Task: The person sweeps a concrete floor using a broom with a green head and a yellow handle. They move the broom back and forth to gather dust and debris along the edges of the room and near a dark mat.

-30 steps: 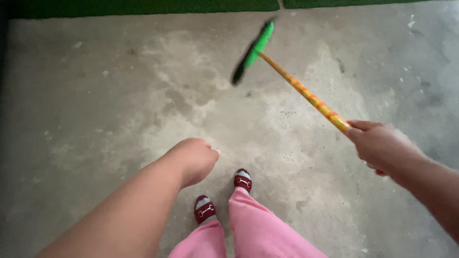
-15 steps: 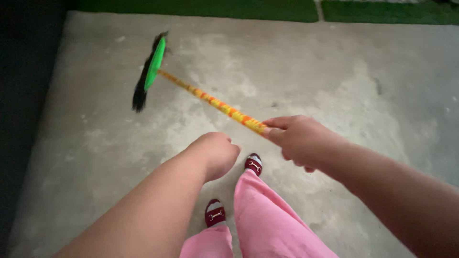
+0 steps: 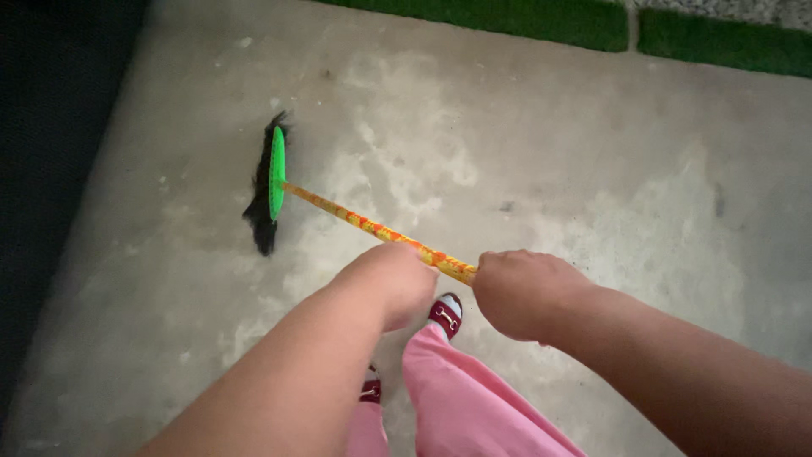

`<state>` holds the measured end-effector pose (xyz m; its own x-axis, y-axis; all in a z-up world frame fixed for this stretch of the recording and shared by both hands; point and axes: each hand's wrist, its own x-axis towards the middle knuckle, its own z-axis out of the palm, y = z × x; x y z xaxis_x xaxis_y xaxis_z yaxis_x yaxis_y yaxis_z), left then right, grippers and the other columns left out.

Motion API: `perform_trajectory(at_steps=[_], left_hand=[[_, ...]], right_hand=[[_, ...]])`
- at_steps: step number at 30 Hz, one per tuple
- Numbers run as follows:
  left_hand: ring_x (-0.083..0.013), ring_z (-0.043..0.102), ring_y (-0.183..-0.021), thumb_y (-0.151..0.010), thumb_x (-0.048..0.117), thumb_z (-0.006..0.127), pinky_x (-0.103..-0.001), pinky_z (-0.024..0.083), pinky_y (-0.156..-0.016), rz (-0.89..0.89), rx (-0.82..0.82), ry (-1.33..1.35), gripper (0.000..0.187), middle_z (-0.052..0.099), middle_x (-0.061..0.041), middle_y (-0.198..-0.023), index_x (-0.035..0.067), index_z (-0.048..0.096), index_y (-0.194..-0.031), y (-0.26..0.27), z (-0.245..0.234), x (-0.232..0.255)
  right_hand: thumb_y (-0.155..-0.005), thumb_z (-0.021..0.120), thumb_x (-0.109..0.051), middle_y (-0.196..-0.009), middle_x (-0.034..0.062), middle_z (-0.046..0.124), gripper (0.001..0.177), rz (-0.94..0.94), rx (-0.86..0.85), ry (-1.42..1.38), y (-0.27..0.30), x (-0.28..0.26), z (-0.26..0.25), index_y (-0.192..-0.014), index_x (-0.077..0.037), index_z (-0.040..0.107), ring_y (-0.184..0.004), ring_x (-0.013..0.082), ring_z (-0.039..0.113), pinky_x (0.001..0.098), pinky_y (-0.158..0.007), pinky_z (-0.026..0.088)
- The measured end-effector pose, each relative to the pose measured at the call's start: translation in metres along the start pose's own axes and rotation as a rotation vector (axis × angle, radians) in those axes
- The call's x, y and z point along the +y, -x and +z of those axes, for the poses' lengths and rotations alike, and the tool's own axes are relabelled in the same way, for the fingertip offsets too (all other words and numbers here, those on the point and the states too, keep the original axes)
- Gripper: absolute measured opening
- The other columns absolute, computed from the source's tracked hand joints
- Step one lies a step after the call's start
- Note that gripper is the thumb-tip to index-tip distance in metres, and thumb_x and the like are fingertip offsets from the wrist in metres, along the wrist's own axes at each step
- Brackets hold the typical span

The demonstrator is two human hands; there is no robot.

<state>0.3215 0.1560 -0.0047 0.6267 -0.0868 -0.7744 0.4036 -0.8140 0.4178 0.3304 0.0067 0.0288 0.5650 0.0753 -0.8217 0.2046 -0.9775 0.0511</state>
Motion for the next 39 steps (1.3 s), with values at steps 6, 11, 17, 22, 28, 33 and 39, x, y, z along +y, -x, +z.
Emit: perform_trajectory(at_steps=[6,11,17,22,28,33,39], left_hand=[[-0.0311,0.069,-0.111,-0.096,0.023,0.053,-0.043,0.053,-0.095,-0.039,-0.019,0.06,0.034,0.073,-0.013,-0.122,0.017,0.071,-0.125,-0.017,-0.016,0.04],[-0.0311,0.066,-0.116,-0.097,0.028,0.054,-0.044,0.052,-0.098,-0.021,-0.007,0.039,0.034,0.069,-0.011,-0.127,0.017,0.069,-0.126,-0.034,-0.025,0.067],[-0.0328,0.065,-0.117,-0.098,0.033,0.053,-0.044,0.051,-0.099,0.07,-0.018,-0.056,0.036,0.069,-0.013,-0.127,0.016,0.07,-0.125,-0.053,-0.024,0.095],[-0.0335,0.063,-0.122,-0.099,0.035,0.052,-0.043,0.049,-0.104,0.124,-0.059,-0.156,0.04,0.066,-0.014,-0.133,0.015,0.068,-0.129,-0.073,-0.031,0.109],[-0.0318,0.055,-0.133,-0.098,0.038,0.053,-0.043,0.043,-0.111,0.222,-0.093,-0.291,0.046,0.058,-0.012,-0.144,0.016,0.061,-0.138,-0.102,-0.042,0.135],[-0.0351,0.058,-0.131,-0.1,0.037,0.051,-0.044,0.045,-0.11,0.317,-0.16,-0.356,0.045,0.062,-0.015,-0.141,0.012,0.066,-0.133,-0.117,-0.051,0.164],[-0.0356,0.059,-0.129,-0.1,0.037,0.052,-0.044,0.045,-0.109,0.373,-0.205,-0.409,0.044,0.062,-0.016,-0.14,0.011,0.068,-0.131,-0.132,-0.065,0.17]], right_hand=[[-0.099,0.044,-0.015,-0.107,0.0145,0.074,0.024,-0.056,0.078,0.046,-0.015,0.014,-0.032,-0.117,-0.007,0.059,-0.102,0.0328,0.072,0.0466,-0.088,0.057],[-0.098,0.045,-0.017,-0.107,0.0129,0.073,0.025,-0.066,0.145,0.082,-0.023,0.034,-0.055,-0.115,-0.012,0.062,-0.103,0.0316,0.071,0.0472,-0.087,0.056],[-0.102,0.044,-0.025,-0.107,0.0106,0.074,0.026,0.028,0.126,0.071,-0.034,0.073,-0.045,-0.118,-0.015,0.062,-0.102,0.0303,0.072,0.046,-0.088,0.057],[-0.104,0.044,-0.031,-0.115,0.0037,0.074,0.03,0.24,0.014,-0.043,-0.041,0.123,-0.026,-0.124,-0.021,0.064,-0.108,0.0255,0.072,0.0448,-0.093,0.058],[-0.109,0.036,-0.043,-0.128,0.0007,0.072,0.045,0.562,-0.102,-0.198,-0.05,0.208,0.001,-0.146,-0.027,0.054,-0.116,0.0188,0.071,0.0438,-0.105,0.055],[-0.109,0.039,-0.037,-0.123,0.006,0.07,0.043,0.739,-0.113,-0.39,-0.039,0.264,0.019,-0.143,-0.022,0.059,-0.107,0.0255,0.071,0.0447,-0.093,0.064],[-0.11,0.038,-0.04,-0.118,0.0077,0.079,0.044,0.902,0.003,-0.336,-0.02,0.271,-0.007,-0.135,-0.022,0.07,-0.104,0.0265,0.073,0.046,-0.094,0.059]])
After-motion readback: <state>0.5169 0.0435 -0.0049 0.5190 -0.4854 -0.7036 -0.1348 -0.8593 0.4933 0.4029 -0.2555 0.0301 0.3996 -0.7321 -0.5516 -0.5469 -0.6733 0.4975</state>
